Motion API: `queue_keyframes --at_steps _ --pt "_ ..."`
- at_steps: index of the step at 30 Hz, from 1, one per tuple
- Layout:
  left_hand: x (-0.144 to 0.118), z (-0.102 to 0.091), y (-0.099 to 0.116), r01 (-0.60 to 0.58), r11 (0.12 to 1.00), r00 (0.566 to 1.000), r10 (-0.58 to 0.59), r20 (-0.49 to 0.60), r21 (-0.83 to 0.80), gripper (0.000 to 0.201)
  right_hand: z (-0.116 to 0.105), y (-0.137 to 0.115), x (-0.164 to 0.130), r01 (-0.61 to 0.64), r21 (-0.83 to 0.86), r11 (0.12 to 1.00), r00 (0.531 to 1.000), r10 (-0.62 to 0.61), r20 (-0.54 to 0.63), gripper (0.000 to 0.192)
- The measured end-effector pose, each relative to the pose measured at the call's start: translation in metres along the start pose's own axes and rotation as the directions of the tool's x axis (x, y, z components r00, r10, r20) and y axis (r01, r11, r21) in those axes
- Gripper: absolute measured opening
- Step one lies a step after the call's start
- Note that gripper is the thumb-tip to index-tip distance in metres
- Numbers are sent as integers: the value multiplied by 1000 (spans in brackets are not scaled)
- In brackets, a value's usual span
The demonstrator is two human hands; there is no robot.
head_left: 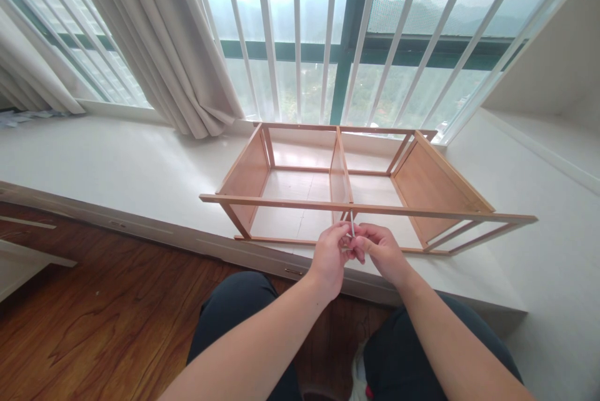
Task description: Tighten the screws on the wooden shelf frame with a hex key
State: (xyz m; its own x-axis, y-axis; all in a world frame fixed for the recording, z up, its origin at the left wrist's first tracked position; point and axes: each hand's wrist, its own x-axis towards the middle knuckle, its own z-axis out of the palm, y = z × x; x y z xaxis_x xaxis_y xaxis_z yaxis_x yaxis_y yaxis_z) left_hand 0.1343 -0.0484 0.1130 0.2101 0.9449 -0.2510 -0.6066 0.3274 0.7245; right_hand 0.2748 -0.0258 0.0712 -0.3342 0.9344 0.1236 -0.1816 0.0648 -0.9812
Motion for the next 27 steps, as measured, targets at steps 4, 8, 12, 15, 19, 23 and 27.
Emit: queue_keyframes --at_steps 4,8,12,15,19,23,27 --pt "-1 -2 -1 2 1000 1000 -2 -7 12 24 2 -2 1 -14 0 1000 1000 14 6 39" --pt "-1 -3 -1 4 1000 1000 -3 -18 9 25 3 -3 2 -24 -4 1000 1000 24 7 40" --pt "-1 -5 -2 5 1000 1000 -5 -19 8 27 3 -2 2 -30 -8 1000 999 30 11 41" --pt "-1 -6 -1 2 1000 1000 -2 -17 0 26 2 1 2 -28 -4 1000 999 28 18 39" --pt "1 -6 2 -23 999 999 24 -24 46 27 1 4 1 -12 9 1000 999 12 38 36" --pt "3 -7 6 -96 987 995 91 45 127 34 1 4 -1 2 11 1000 998 -3 60 34" --pt "3 -5 10 -116 982 990 101 100 149 32 3 2 -2 8 20 1000 999 -9 49 30"
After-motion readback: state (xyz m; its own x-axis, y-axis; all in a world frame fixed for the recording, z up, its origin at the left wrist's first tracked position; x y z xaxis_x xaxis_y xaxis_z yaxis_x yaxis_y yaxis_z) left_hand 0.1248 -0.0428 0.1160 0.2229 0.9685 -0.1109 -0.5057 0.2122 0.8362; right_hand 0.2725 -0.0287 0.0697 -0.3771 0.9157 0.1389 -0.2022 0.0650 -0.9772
